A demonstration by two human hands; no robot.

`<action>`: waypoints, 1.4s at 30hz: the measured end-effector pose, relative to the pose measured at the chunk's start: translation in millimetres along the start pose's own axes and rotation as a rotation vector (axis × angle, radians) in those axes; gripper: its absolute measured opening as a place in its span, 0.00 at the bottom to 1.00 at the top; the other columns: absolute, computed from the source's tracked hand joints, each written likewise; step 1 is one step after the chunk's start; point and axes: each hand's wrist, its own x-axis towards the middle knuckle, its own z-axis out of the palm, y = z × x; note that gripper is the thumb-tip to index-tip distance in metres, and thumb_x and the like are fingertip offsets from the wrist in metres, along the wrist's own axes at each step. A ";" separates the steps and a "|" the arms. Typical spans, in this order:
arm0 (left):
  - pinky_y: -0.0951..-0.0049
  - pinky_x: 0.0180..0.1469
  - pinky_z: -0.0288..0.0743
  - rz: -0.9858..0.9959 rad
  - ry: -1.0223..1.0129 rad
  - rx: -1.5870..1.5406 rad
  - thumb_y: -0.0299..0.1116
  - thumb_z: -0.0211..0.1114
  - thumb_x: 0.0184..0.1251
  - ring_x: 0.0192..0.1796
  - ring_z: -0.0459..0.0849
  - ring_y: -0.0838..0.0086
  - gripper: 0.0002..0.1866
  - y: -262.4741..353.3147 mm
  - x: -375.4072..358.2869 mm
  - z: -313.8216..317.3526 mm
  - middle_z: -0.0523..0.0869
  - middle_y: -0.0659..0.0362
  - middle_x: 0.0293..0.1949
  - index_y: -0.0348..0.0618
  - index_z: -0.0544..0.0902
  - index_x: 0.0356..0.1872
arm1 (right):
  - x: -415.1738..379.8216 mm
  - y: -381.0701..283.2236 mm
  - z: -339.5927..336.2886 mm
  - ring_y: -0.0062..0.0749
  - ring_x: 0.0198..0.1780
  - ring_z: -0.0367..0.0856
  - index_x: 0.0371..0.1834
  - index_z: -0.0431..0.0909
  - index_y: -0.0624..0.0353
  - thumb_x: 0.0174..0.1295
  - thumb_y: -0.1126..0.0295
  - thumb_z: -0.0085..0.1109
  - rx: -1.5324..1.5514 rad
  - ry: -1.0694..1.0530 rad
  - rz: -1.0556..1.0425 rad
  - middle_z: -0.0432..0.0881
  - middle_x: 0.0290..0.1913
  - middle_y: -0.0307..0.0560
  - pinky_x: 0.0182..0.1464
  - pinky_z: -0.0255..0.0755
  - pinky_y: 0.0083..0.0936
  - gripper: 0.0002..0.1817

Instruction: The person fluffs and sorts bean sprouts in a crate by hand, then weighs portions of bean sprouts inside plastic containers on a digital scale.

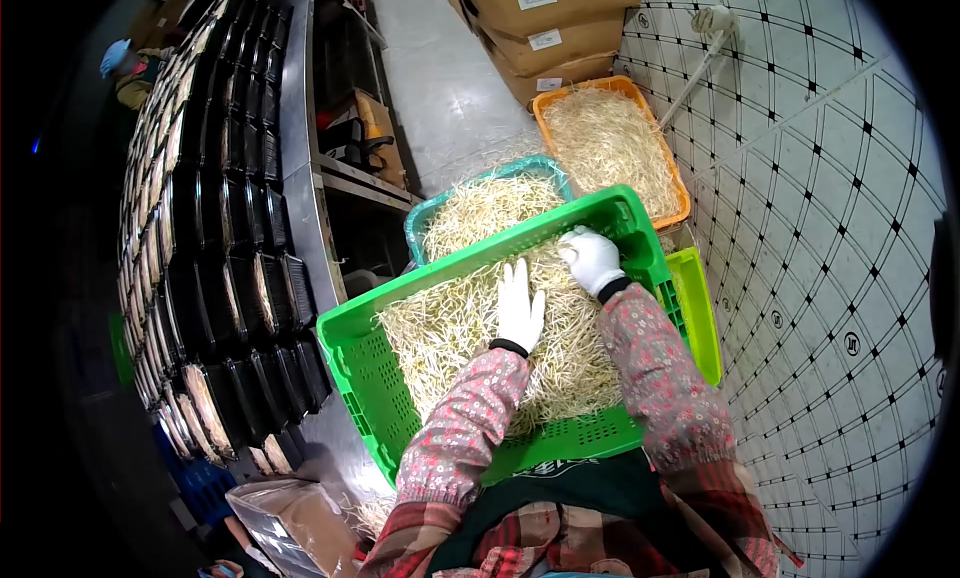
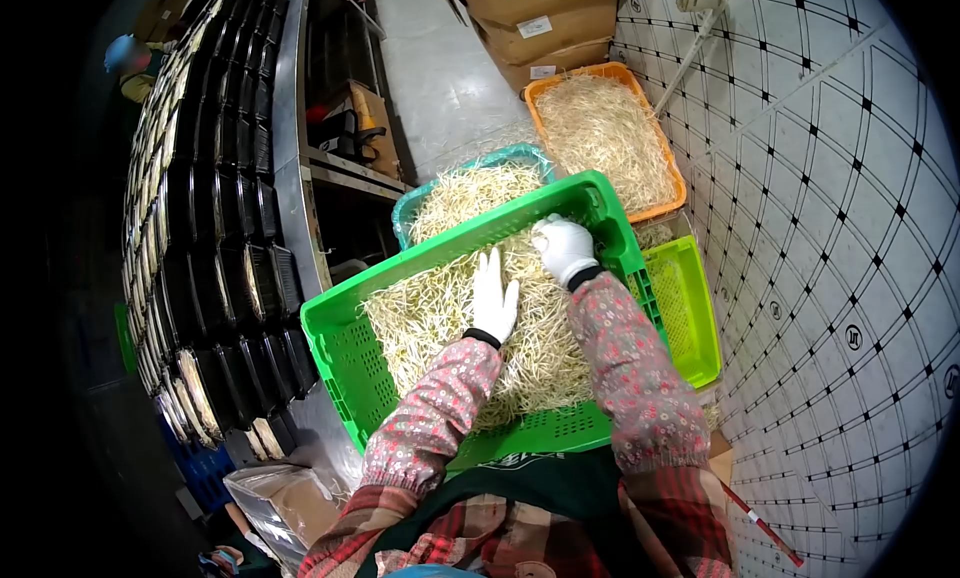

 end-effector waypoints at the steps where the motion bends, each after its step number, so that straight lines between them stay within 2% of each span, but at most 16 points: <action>1: 0.51 0.78 0.45 -0.029 0.035 -0.041 0.38 0.56 0.73 0.76 0.56 0.43 0.36 -0.6 -7.2 -3.6 0.58 0.33 0.74 0.39 0.55 0.77 | -4.4 -5.3 -10.3 0.50 0.39 0.81 0.35 0.82 0.51 0.61 0.60 0.59 0.097 0.069 0.035 0.81 0.37 0.46 0.42 0.75 0.42 0.09; 3: 0.53 0.78 0.47 -0.088 0.054 -0.081 0.38 0.56 0.73 0.77 0.57 0.44 0.36 -7.4 -20.3 -12.7 0.57 0.34 0.75 0.40 0.55 0.78 | -5.6 -13.2 -35.7 0.37 0.39 0.81 0.38 0.82 0.56 0.61 0.71 0.65 0.243 0.039 0.082 0.80 0.36 0.45 0.43 0.75 0.28 0.05; 6: 0.60 0.78 0.49 -0.149 0.083 -0.129 0.35 0.55 0.75 0.78 0.57 0.52 0.32 -17.7 -39.4 -25.7 0.60 0.43 0.76 0.40 0.58 0.77 | 12.7 -40.3 -79.7 0.25 0.38 0.78 0.39 0.83 0.58 0.61 0.74 0.67 0.715 0.082 0.148 0.79 0.36 0.39 0.42 0.73 0.23 0.05; 7: 0.61 0.78 0.50 -0.178 0.079 -0.172 0.34 0.55 0.76 0.77 0.58 0.53 0.31 -17.1 -44.4 -32.0 0.61 0.43 0.75 0.41 0.58 0.76 | 23.0 -56.6 -104.0 0.22 0.37 0.78 0.40 0.84 0.57 0.63 0.75 0.65 0.597 0.115 0.060 0.81 0.36 0.39 0.42 0.74 0.22 0.05; 10: 0.62 0.77 0.53 -0.202 0.102 -0.231 0.33 0.55 0.76 0.76 0.62 0.55 0.30 -11.5 -57.7 -43.4 0.65 0.46 0.74 0.41 0.60 0.76 | 57.0 -97.9 -145.4 0.22 0.34 0.83 0.45 0.83 0.64 0.66 0.70 0.64 0.651 0.248 -0.004 0.84 0.37 0.44 0.33 0.77 0.18 0.10; 13: 0.62 0.77 0.53 -0.240 0.087 -0.287 0.32 0.56 0.75 0.75 0.63 0.56 0.30 0.2 -67.9 -44.4 0.67 0.47 0.73 0.41 0.62 0.75 | 91.2 -153.0 -154.7 0.24 0.39 0.83 0.46 0.82 0.63 0.65 0.72 0.65 0.939 0.378 -0.086 0.84 0.40 0.45 0.41 0.78 0.20 0.09; 15: 0.63 0.75 0.57 -0.217 0.092 -0.301 0.32 0.59 0.73 0.73 0.66 0.57 0.30 11.2 -73.4 -41.9 0.68 0.48 0.72 0.39 0.64 0.74 | 113.1 -154.8 -138.8 0.31 0.52 0.82 0.52 0.82 0.59 0.66 0.65 0.64 0.615 0.170 -0.303 0.83 0.51 0.50 0.56 0.75 0.29 0.15; 17: 0.62 0.76 0.56 -0.185 0.048 -0.278 0.32 0.60 0.72 0.73 0.66 0.57 0.30 15.7 -79.1 -38.9 0.68 0.47 0.72 0.40 0.64 0.74 | 113.6 -132.3 -95.6 0.49 0.70 0.69 0.64 0.76 0.55 0.65 0.48 0.60 0.072 -0.050 -0.325 0.75 0.66 0.58 0.73 0.58 0.42 0.30; 20: 0.62 0.76 0.55 -0.227 -0.033 -0.322 0.34 0.61 0.72 0.75 0.64 0.56 0.31 13.7 -87.9 -43.4 0.68 0.46 0.72 0.40 0.64 0.74 | 79.7 -118.4 -107.9 0.44 0.62 0.78 0.61 0.78 0.57 0.65 0.59 0.62 0.253 0.012 -0.363 0.80 0.59 0.55 0.66 0.68 0.33 0.23; 21: 0.62 0.76 0.55 -0.255 -0.048 -0.342 0.34 0.61 0.72 0.75 0.64 0.56 0.31 13.1 -90.7 -45.2 0.68 0.46 0.72 0.39 0.64 0.73 | 63.4 -117.3 -115.3 0.39 0.54 0.83 0.54 0.82 0.60 0.66 0.63 0.62 0.524 -0.038 -0.140 0.84 0.52 0.54 0.58 0.74 0.29 0.17; 23: 0.62 0.76 0.56 -0.259 -0.050 -0.333 0.35 0.61 0.72 0.75 0.65 0.56 0.31 4.6 -95.2 -40.7 0.68 0.45 0.72 0.39 0.65 0.73 | 28.2 -96.5 -116.9 0.38 0.43 0.86 0.45 0.85 0.61 0.66 0.63 0.62 0.493 -0.106 0.175 0.87 0.41 0.52 0.49 0.77 0.31 0.13; 26: 0.61 0.76 0.57 -0.202 -0.052 -0.288 0.35 0.61 0.72 0.73 0.66 0.54 0.30 -2.0 -90.6 -26.2 0.70 0.45 0.70 0.40 0.66 0.72 | 1.4 -18.3 -44.4 0.55 0.47 0.84 0.42 0.86 0.63 0.64 0.52 0.59 -0.013 -0.195 0.233 0.86 0.42 0.59 0.52 0.77 0.43 0.22; 27: 0.59 0.75 0.57 -0.146 -0.054 -0.254 0.35 0.62 0.71 0.72 0.67 0.53 0.30 -1.5 -84.9 -21.3 0.71 0.45 0.70 0.40 0.67 0.72 | 10.3 -13.6 -38.1 0.57 0.49 0.83 0.45 0.84 0.64 0.64 0.44 0.55 -0.177 -0.461 0.389 0.85 0.44 0.62 0.54 0.76 0.43 0.29; 29: 0.59 0.74 0.59 -0.090 -0.048 -0.232 0.36 0.62 0.71 0.71 0.68 0.52 0.30 10.8 -65.8 -24.0 0.71 0.44 0.69 0.39 0.67 0.71 | 5.8 11.4 11.6 0.57 0.49 0.83 0.47 0.83 0.62 0.64 0.37 0.52 -0.184 -0.154 0.235 0.85 0.46 0.63 0.54 0.75 0.44 0.34; 37: 0.64 0.77 0.53 -0.352 -0.015 -0.511 0.34 0.60 0.73 0.76 0.63 0.58 0.32 35.1 -66.1 -19.5 0.65 0.44 0.74 0.37 0.62 0.74 | -10.8 -19.2 -9.5 0.53 0.41 0.85 0.49 0.81 0.62 0.64 0.29 0.43 -0.285 -0.606 0.233 0.86 0.41 0.59 0.44 0.77 0.46 0.42; 42: 0.65 0.76 0.54 -0.683 0.191 -0.805 0.36 0.60 0.73 0.76 0.62 0.61 0.35 35.0 -85.1 8.4 0.62 0.48 0.76 0.37 0.57 0.76 | 7.6 -0.7 8.5 0.51 0.60 0.78 0.57 0.79 0.65 0.60 0.24 0.43 -0.180 -0.611 0.195 0.80 0.57 0.63 0.61 0.70 0.38 0.49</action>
